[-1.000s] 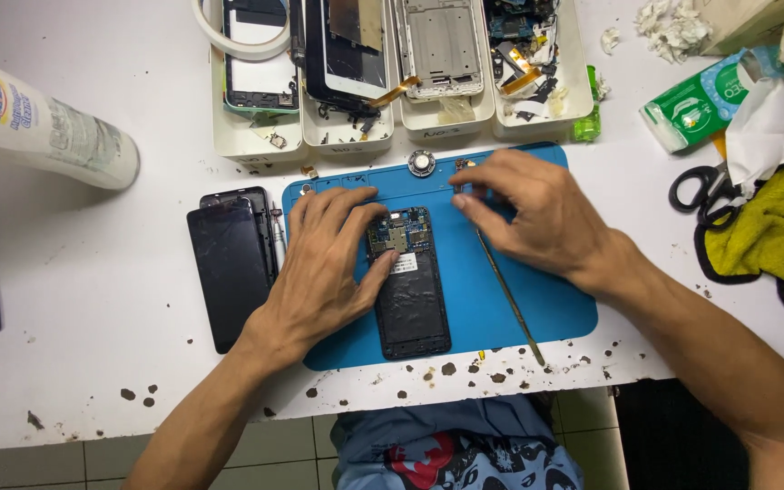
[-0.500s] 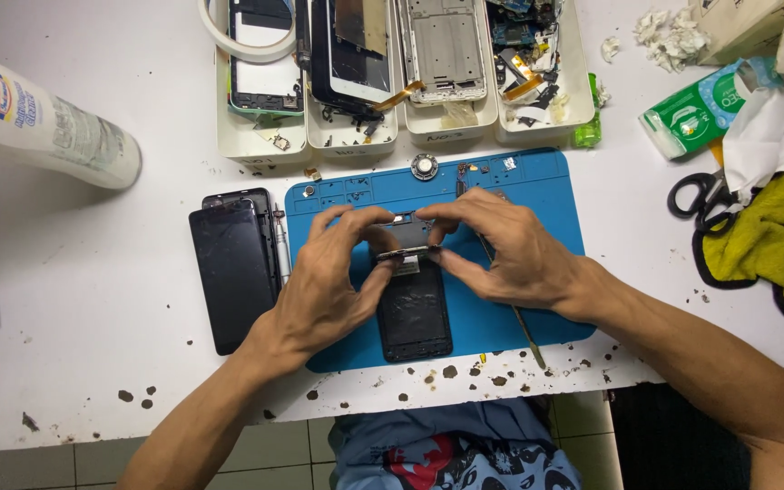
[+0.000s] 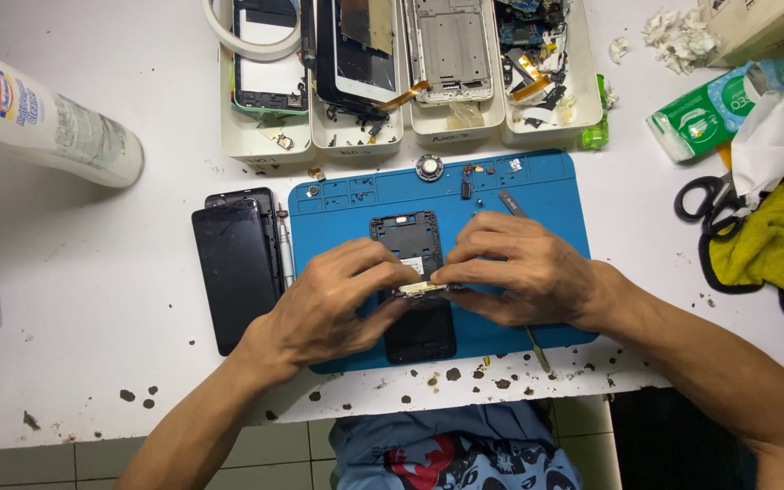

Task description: Disassembling a mobile phone by removing the internal frame and motherboard

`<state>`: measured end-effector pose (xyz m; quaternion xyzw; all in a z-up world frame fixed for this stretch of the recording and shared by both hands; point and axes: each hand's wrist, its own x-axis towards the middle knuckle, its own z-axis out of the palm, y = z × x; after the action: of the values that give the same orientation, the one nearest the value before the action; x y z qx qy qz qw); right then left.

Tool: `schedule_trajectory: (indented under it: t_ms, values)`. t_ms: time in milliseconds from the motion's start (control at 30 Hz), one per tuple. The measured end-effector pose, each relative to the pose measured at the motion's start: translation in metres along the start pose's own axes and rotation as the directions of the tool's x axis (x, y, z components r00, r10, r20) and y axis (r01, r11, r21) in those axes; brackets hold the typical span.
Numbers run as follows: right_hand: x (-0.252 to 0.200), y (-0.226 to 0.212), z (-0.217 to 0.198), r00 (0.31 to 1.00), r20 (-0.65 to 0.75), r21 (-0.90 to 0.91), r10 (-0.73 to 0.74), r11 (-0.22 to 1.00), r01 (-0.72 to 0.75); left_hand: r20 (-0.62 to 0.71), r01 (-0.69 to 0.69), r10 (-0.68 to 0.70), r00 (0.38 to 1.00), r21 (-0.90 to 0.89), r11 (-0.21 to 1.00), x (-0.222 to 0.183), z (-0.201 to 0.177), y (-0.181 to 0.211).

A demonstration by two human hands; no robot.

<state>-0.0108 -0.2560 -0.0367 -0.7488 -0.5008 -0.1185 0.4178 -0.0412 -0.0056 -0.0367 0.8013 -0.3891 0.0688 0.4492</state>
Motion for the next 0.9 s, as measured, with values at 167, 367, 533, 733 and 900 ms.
schedule_trajectory:
  t_ms: [167, 367, 533, 733, 900]
  values:
    - [0.008, -0.006, -0.001, 0.998, 0.040, 0.068, 0.040, 0.997, -0.042, 0.014, -0.003, 0.003, 1.000, 0.026, 1.000, 0.001, 0.000, 0.002]
    - [0.005, -0.004, 0.002, 0.995, 0.071, 0.112, 0.075, 0.990, -0.082, -0.011, 0.016, -0.016, 1.000, 0.013, 1.000, 0.000, 0.007, 0.000]
    - [0.005, -0.004, 0.001, 0.996, 0.073, 0.078, 0.042, 0.996, -0.047, -0.040, -0.030, 0.032, 0.999, 0.051, 0.998, -0.003, 0.008, -0.002]
    - [0.001, -0.004, 0.000, 0.991, 0.107, 0.039, -0.080, 0.996, 0.076, 0.072, -0.196, 0.185, 0.980, 0.223, 0.955, -0.004, 0.005, -0.002]
    - [-0.001, -0.005, 0.003, 0.981, 0.144, 0.037, -0.128, 0.992, 0.124, 0.159, -0.277, 0.243, 0.957, 0.247, 0.929, -0.011, 0.011, -0.007]
